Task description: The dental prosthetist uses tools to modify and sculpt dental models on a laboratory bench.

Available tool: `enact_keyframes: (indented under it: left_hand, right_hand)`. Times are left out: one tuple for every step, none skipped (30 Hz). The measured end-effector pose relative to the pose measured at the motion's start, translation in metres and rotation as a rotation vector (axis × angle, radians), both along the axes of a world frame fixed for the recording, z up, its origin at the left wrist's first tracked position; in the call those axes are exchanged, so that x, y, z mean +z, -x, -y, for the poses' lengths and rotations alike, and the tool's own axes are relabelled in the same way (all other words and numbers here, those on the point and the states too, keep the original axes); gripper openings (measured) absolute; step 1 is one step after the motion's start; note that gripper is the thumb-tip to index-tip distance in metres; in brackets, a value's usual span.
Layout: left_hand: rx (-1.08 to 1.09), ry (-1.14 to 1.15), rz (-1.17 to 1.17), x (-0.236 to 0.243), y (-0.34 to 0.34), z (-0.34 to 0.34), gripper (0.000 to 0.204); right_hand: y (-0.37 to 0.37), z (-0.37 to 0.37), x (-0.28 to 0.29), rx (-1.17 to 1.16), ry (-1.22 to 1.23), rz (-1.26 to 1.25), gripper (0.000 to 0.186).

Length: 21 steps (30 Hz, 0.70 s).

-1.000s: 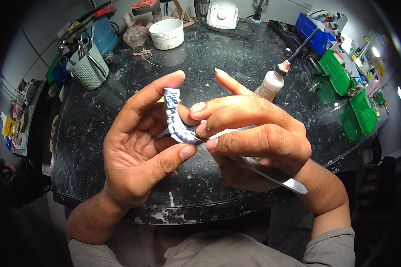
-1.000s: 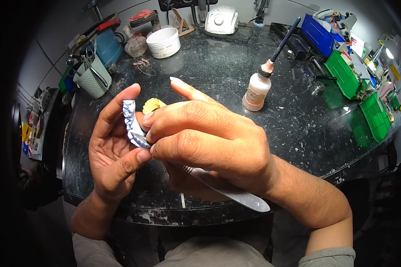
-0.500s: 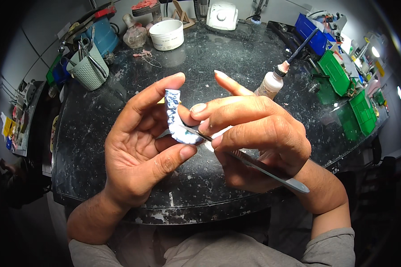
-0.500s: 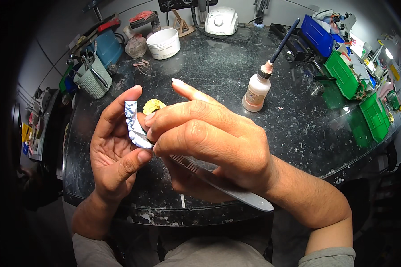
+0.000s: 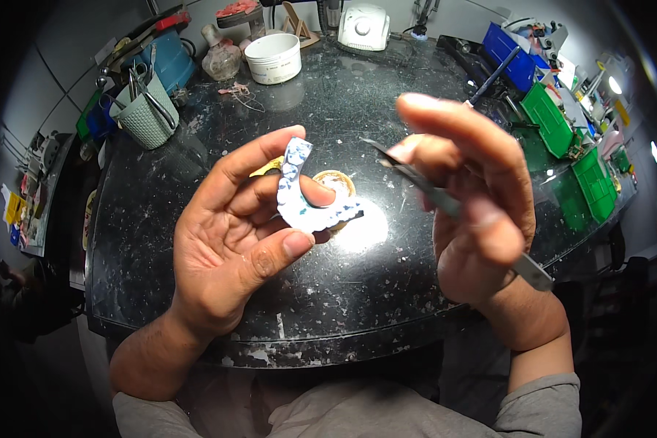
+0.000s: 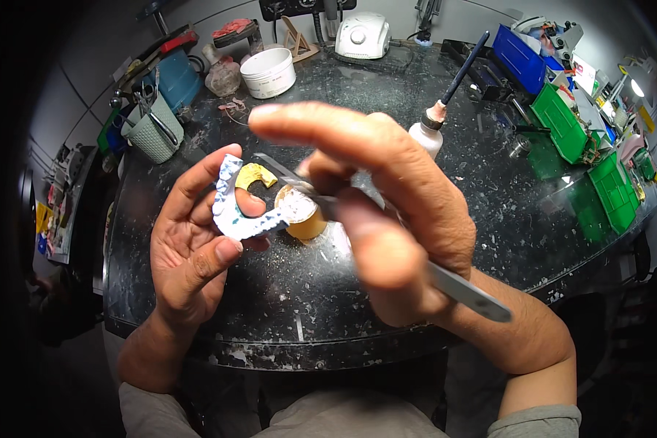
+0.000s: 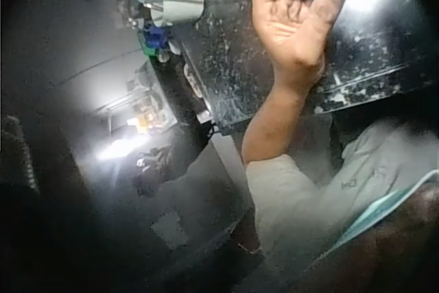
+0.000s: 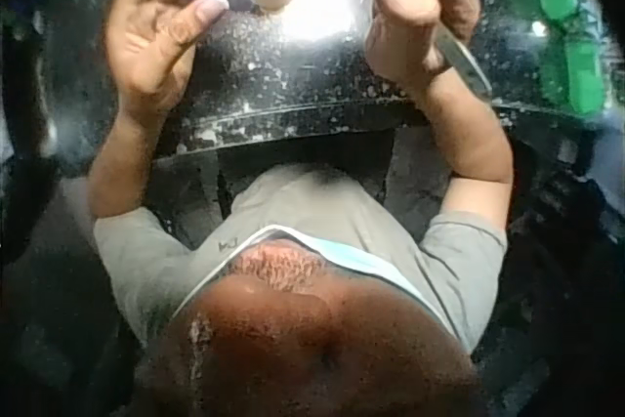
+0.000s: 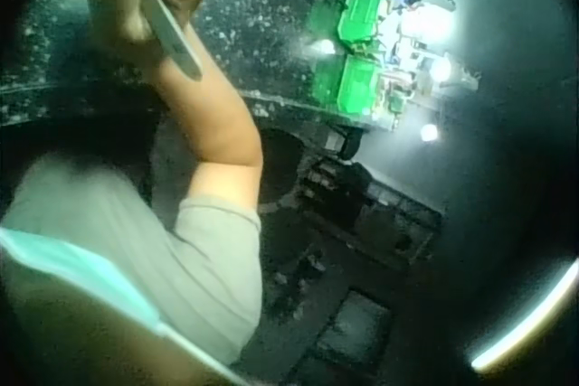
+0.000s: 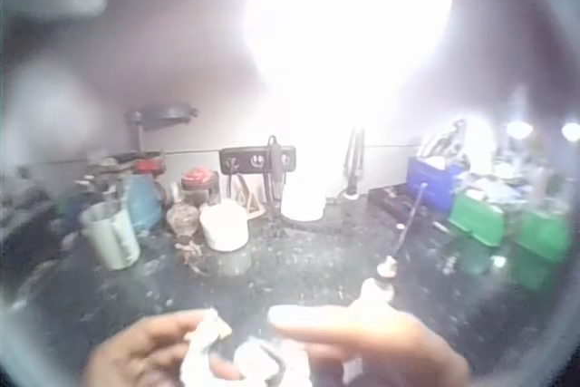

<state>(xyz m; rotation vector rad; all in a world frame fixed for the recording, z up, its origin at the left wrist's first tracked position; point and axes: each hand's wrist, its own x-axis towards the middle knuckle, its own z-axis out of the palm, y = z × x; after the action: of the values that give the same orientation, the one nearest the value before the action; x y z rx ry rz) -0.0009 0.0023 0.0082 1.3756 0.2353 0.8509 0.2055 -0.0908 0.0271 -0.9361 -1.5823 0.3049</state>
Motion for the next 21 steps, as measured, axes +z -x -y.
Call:
enact_keyframes:
  left_hand:
    - [0.0,0.0,-0.001,0.002,0.001,0.001,0.078]
    - [-0.008,0.04,0.0,0.004,0.001,0.001,0.077]
    - [-0.015,0.08,0.001,0.006,0.002,0.002,0.076]
    - [-0.013,0.081,-0.001,0.006,0.003,0.001,0.076]
    - [-0.023,0.072,-0.007,0.005,0.005,0.0,0.075]
    - [-0.036,0.064,-0.011,0.004,0.005,0.0,0.074]
    - [-0.031,0.074,-0.017,0.005,0.004,0.001,0.075]
    - [-0.031,0.075,-0.015,0.007,0.005,0.001,0.075]
    - [-0.046,0.094,-0.037,0.008,0.005,0.001,0.076]
    - [-0.061,0.113,-0.059,0.009,0.005,0.001,0.076]
    - [-0.06,0.113,-0.059,0.01,0.005,0.001,0.076]
    - [-0.082,0.134,-0.077,0.01,0.007,0.001,0.077]
    - [-0.104,0.155,-0.095,0.01,0.008,0.001,0.078]
    - [-0.104,0.156,-0.095,0.011,0.008,0.001,0.078]
    - [-0.092,0.15,-0.093,0.011,0.006,0.002,0.079]
    - [-0.081,0.144,-0.091,0.012,0.005,0.002,0.079]
    - [-0.083,0.143,-0.091,0.012,0.006,0.001,0.079]
    - [-0.09,0.147,-0.101,0.012,0.007,0.0,0.079]
    - [-0.097,0.151,-0.111,0.012,0.007,-0.001,0.079]
    - [-0.098,0.151,-0.111,0.012,0.006,0.0,0.079]
    - [-0.08,0.141,-0.104,0.012,0.006,0.0,0.079]
  right_hand:
    - [0.007,-0.003,-0.005,-0.035,-0.067,0.001,0.052]
    - [0.013,-0.008,-0.008,-0.07,-0.134,0.002,0.046]
    - [0.013,-0.011,-0.006,0.021,-0.161,0.019,0.047]
    - [0.011,-0.016,-0.013,0.042,-0.219,0.101,0.046]
    - [0.007,-0.019,-0.014,0.039,-0.268,0.171,0.043]
    - [0.005,-0.021,-0.014,0.035,-0.316,0.246,0.04]
    - [0.011,-0.014,-0.01,-0.022,-0.227,0.232,0.031]
    - [0.011,-0.014,-0.007,-0.022,-0.226,0.234,0.031]
    - [0.009,-0.015,-0.004,-0.031,-0.27,0.288,0.032]
    - [0.007,-0.016,-0.003,-0.04,-0.313,0.341,0.033]
    - [0.009,-0.021,-0.008,-0.067,-0.36,0.317,0.032]
    - [0.009,-0.02,-0.008,-0.067,-0.36,0.318,0.032]
    - [0.009,-0.019,-0.008,-0.021,-0.306,0.3,0.032]
    - [0.01,-0.018,-0.008,0.025,-0.251,0.282,0.031]
    - [0.011,-0.016,-0.005,0.021,-0.237,0.301,0.031]
    - [0.011,-0.016,-0.005,0.019,-0.237,0.302,0.031]
    - [0.01,-0.016,-0.006,0.022,-0.248,0.313,0.031]
    - [0.009,-0.017,-0.006,0.028,-0.26,0.322,0.032]
    - [0.009,-0.017,-0.006,0.027,-0.261,0.321,0.032]
    - [0.009,-0.017,-0.006,0.03,-0.249,0.323,0.033]
    - [0.009,-0.017,-0.006,0.036,-0.237,0.323,0.033]
